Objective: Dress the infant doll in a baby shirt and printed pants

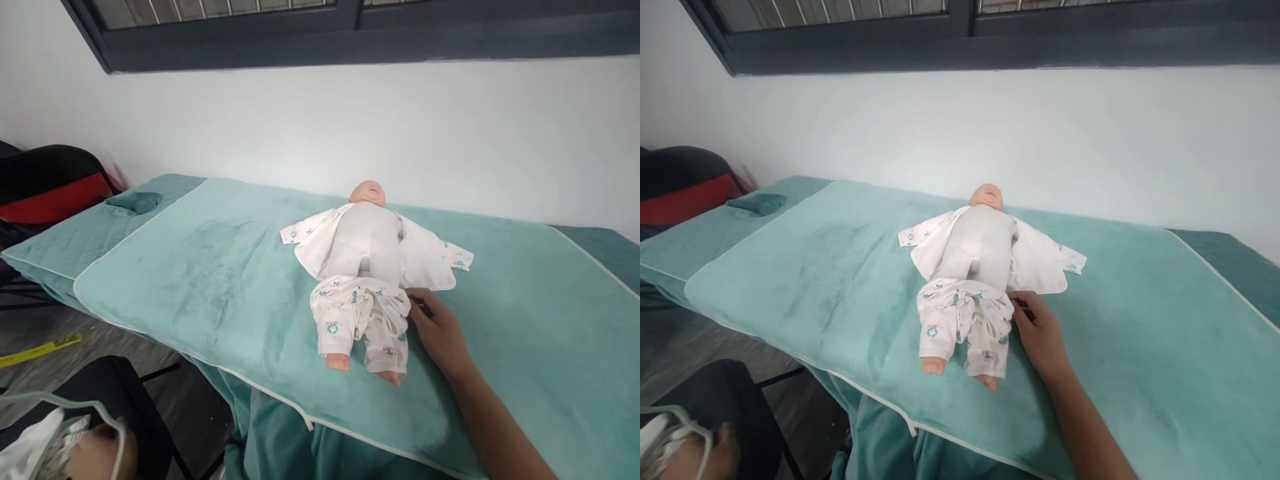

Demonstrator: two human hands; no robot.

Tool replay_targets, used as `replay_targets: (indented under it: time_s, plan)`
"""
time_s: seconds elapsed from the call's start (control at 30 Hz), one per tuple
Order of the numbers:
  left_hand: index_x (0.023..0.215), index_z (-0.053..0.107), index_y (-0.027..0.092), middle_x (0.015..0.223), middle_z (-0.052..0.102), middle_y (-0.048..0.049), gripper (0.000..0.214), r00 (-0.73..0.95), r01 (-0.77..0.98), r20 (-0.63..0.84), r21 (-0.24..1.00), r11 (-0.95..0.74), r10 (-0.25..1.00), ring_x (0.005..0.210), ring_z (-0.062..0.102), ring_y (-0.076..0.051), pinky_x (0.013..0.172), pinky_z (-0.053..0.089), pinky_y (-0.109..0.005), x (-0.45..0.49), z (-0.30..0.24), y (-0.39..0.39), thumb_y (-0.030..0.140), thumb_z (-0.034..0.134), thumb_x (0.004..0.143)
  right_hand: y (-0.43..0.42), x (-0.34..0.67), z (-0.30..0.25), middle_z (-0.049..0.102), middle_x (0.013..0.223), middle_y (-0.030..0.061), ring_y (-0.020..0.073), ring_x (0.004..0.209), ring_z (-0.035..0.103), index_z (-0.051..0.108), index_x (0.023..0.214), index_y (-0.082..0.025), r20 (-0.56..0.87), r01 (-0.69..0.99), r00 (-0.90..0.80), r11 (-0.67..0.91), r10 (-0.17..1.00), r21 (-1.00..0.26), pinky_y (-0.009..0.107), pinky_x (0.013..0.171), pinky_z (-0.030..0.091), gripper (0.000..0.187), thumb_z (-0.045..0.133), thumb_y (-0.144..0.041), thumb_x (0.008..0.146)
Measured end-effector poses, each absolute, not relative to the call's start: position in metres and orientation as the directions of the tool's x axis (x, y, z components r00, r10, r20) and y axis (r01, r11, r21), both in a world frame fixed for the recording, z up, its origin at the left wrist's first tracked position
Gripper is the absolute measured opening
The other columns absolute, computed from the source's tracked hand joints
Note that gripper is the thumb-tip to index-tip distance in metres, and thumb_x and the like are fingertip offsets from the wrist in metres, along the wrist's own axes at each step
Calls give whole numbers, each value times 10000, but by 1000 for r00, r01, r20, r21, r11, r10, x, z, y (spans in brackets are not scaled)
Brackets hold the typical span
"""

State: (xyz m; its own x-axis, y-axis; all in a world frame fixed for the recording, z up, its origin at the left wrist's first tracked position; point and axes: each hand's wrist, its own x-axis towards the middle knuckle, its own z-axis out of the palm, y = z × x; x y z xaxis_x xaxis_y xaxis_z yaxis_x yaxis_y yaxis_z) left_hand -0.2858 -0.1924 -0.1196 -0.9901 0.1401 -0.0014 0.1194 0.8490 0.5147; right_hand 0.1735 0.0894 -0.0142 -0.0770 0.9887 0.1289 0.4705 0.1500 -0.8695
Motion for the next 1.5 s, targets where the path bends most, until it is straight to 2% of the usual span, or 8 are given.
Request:
replay_targets:
  time_s: [0.13,0.33,0.4,0.53,0.77,1.07,1.33,1.5]
  plan:
    - [686,511,218,628,514,-47,167,-927,271,-43,611,743,373,758,598,-331,730,495,-500,-228,-110,-178,385,515,693,93,176,-14,644,1004,30,181,848,586,629,1005,-243,105,402,-120,145,987,-904,290,751,466,258,582,-440,845]
    - [803,570,214,804,587,-30,164,-661,707,536,680,195,525,734,581,-218,701,506,-367,-135,-81,-126,375,593,783,108,181,-7,598,940,3,150,766,547,591,929,-237,14,293,-326,115,945,-949,266,678,434,230,692,-362,763]
    - [907,603,201,853,604,-39,115,-526,749,573,662,24,628,778,592,-195,727,498,-332,-116,-62,-97,292,576,841,114,182,-6,574,863,-9,145,742,521,573,886,-229,-2,258,-357,97,934,-961,254,642,413,242,714,-371,749]
    - [1004,622,201,942,619,-51,154,-463,604,488,785,-140,740,833,587,-166,743,478,-286,-97,-23,-25,274,526,909,120,183,-5,541,811,-14,144,735,507,529,816,-223,22,222,-411,123,911,-967,251,626,411,265,721,-394,754]
    - [955,663,184,860,634,-27,211,-130,105,66,993,-53,989,808,563,-161,699,428,-260,-88,-1,66,346,550,881,122,176,-8,505,1347,55,218,1250,481,484,774,-225,311,357,-238,380,920,-853,329,909,457,175,614,-335,818]
    - [896,644,156,685,461,28,277,336,-42,-104,991,126,936,653,394,-110,602,291,-230,-114,-12,68,369,733,743,139,148,-11,676,1050,58,200,908,645,438,792,-236,279,325,76,240,957,-915,353,795,498,156,572,-313,771]
    - [765,553,156,774,474,12,252,303,-125,-28,990,68,953,718,413,-117,657,322,-234,-112,-20,65,352,710,777,144,149,-28,688,1087,74,222,887,658,562,1012,-225,103,195,109,81,989,-977,388,781,531,308,619,-374,749]
    - [762,574,169,1255,557,-83,193,54,-220,23,975,-11,998,1083,526,-225,858,409,-300,-102,-19,66,307,710,766,144,152,-30,660,1207,96,248,1111,624,548,1163,-234,141,87,-36,144,989,-986,450,958,500,439,620,-296,734]
